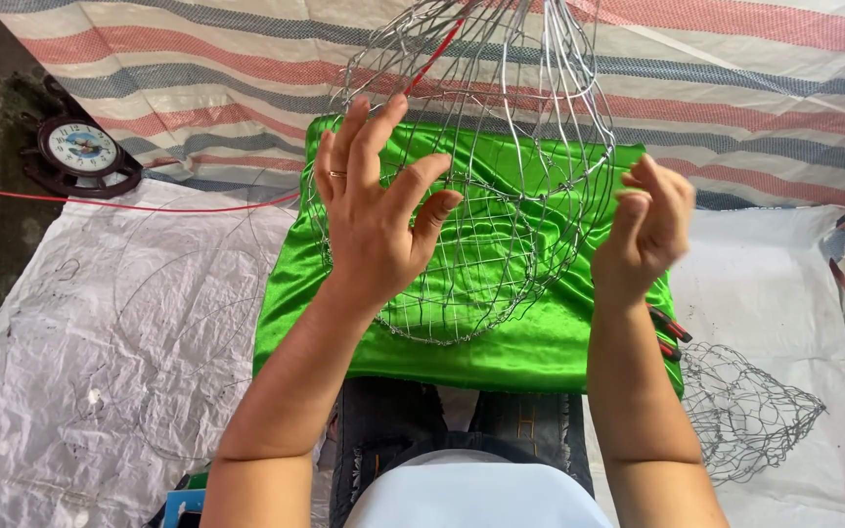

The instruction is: The person uses pliers to twist and secure wire segments on a wire mesh basket frame. They repeatedly grip, twist, and adjust the wire connections to assemble the basket structure.

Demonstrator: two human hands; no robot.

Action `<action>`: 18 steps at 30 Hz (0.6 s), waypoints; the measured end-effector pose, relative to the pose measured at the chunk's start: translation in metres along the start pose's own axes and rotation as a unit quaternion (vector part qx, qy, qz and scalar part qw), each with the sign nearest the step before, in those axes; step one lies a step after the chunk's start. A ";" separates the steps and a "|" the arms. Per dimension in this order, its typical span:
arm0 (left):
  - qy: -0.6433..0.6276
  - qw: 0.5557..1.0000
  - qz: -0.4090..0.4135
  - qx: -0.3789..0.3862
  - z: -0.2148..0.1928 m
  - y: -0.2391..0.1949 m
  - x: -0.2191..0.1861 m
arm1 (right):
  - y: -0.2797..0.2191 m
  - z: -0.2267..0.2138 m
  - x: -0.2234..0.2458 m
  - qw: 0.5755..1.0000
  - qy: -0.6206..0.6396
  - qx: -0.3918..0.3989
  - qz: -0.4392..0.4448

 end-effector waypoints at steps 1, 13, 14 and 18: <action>0.014 0.999 -0.010 0.035 0.001 0.004 -0.003 | 0.009 0.003 0.034 0.998 -0.016 -0.005 -0.054; -0.055 0.983 -0.071 0.158 0.018 0.012 0.004 | 0.019 0.067 0.103 0.958 -0.155 0.234 -0.050; -0.060 0.982 -0.081 0.162 0.019 0.014 0.005 | 0.020 0.068 0.103 0.958 -0.157 0.237 -0.048; -0.061 0.979 -0.090 0.173 0.021 0.015 0.006 | 0.020 0.068 0.097 0.964 -0.139 0.219 -0.053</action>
Point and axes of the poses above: each hand's wrist, its own y-axis towards the middle knuckle, its own z-axis out of the palm, x = y × z, the point moved 10 cm from there along y, towards the middle knuckle
